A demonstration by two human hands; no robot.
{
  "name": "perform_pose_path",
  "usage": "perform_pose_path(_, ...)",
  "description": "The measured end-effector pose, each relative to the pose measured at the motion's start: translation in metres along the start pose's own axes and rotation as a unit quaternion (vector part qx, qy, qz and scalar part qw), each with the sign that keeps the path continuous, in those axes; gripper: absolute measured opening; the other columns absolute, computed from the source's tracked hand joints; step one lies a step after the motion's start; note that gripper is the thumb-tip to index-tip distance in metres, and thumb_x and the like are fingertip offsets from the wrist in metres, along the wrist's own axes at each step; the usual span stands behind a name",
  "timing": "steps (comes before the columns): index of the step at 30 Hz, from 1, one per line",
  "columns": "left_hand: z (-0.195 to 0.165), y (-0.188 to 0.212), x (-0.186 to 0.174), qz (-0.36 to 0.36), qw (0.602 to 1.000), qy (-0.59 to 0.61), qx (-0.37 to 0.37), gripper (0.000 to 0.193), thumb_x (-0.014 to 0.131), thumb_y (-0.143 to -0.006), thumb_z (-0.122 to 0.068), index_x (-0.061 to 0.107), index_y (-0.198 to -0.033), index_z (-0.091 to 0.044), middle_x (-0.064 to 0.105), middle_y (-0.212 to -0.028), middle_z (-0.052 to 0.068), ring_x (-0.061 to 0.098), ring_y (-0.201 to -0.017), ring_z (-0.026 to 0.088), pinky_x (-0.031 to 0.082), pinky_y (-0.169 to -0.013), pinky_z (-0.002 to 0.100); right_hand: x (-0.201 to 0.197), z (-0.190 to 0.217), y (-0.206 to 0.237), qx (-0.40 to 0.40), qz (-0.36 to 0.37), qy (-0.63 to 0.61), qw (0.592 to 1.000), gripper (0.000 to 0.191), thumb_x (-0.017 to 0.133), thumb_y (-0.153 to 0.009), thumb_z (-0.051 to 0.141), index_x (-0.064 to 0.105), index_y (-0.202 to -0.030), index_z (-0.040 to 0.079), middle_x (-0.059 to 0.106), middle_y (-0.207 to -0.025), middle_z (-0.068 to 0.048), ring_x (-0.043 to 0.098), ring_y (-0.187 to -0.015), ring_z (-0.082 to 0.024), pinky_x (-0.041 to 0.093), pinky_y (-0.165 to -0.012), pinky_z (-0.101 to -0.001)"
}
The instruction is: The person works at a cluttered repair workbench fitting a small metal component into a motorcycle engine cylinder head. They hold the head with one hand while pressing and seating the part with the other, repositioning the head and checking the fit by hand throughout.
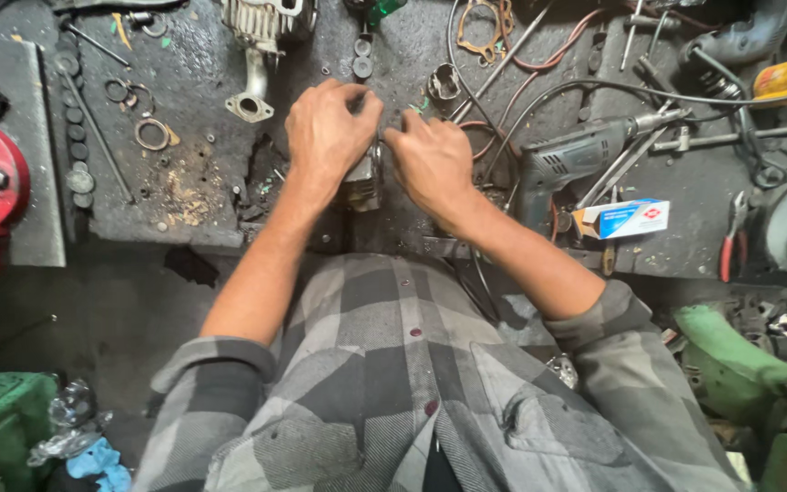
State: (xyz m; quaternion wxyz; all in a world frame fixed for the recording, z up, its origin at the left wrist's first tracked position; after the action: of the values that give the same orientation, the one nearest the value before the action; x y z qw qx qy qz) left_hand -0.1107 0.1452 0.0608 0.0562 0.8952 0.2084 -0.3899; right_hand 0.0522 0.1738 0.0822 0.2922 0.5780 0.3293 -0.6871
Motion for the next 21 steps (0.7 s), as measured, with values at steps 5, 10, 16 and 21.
perform_pose_path(5, 0.005, -0.008, 0.001, 0.011, 0.998, 0.015, -0.058, 0.031, 0.067, -0.088, -0.039, 0.084, -0.097, -0.015, 0.075, -0.098, 0.016, 0.071, -0.091, 0.039, 0.056, -0.083, 0.048, 0.000, -0.004, 0.012, -0.063, -0.110, -0.019, 0.992, 0.021, 0.075, -0.088, 0.013, 0.073, -0.109, 0.013, 0.064, -0.103, -0.005, 0.064, -0.079, -0.025, 0.051, -0.069, -0.0391)
perform_pose_path(10, 0.005, -0.013, -0.001, 0.007, 0.999, -0.003, -0.048, 0.031, 0.067, -0.088, -0.040, 0.084, -0.096, -0.015, 0.076, -0.101, 0.015, 0.071, -0.093, 0.040, 0.055, -0.084, 0.050, 0.008, -0.006, 0.008, -0.031, -0.079, -0.042, 0.996, 0.018, 0.074, -0.091, 0.011, 0.074, -0.108, 0.012, 0.066, -0.102, -0.007, 0.067, -0.079, -0.026, 0.053, -0.068, -0.0412)
perform_pose_path(16, -0.001, -0.013, -0.004, 0.020, 0.998, -0.034, -0.044, 0.031, 0.070, -0.083, -0.041, 0.084, -0.096, -0.017, 0.074, -0.102, 0.013, 0.069, -0.100, 0.036, 0.054, -0.086, 0.052, 0.003, -0.017, -0.023, 0.077, 0.132, -0.165, 0.975, 0.015, 0.074, -0.078, 0.020, 0.079, -0.090, 0.012, 0.071, -0.079, -0.015, 0.070, -0.070, -0.038, 0.055, -0.067, -0.0490)
perform_pose_path(21, -0.002, -0.012, -0.004, 0.012, 0.999, -0.032, -0.032, 0.031, 0.072, -0.082, -0.042, 0.084, -0.095, -0.016, 0.075, -0.100, 0.012, 0.069, -0.100, 0.035, 0.054, -0.085, 0.051, 0.010, -0.025, -0.024, 0.072, 0.112, -0.089, 0.987, 0.009, 0.074, -0.083, 0.018, 0.078, -0.088, 0.011, 0.074, -0.090, -0.016, 0.072, -0.075, -0.039, 0.056, -0.069, -0.0501)
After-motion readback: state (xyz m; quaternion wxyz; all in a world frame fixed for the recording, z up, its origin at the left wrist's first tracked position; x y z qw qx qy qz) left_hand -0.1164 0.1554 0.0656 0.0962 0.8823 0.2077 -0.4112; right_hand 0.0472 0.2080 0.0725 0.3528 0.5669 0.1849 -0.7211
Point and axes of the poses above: each hand's wrist, its own y-axis away from the middle knuckle, its own x-axis out of the palm, z = x × y, the point moved 2 cm from there along -y, towards the middle knuckle
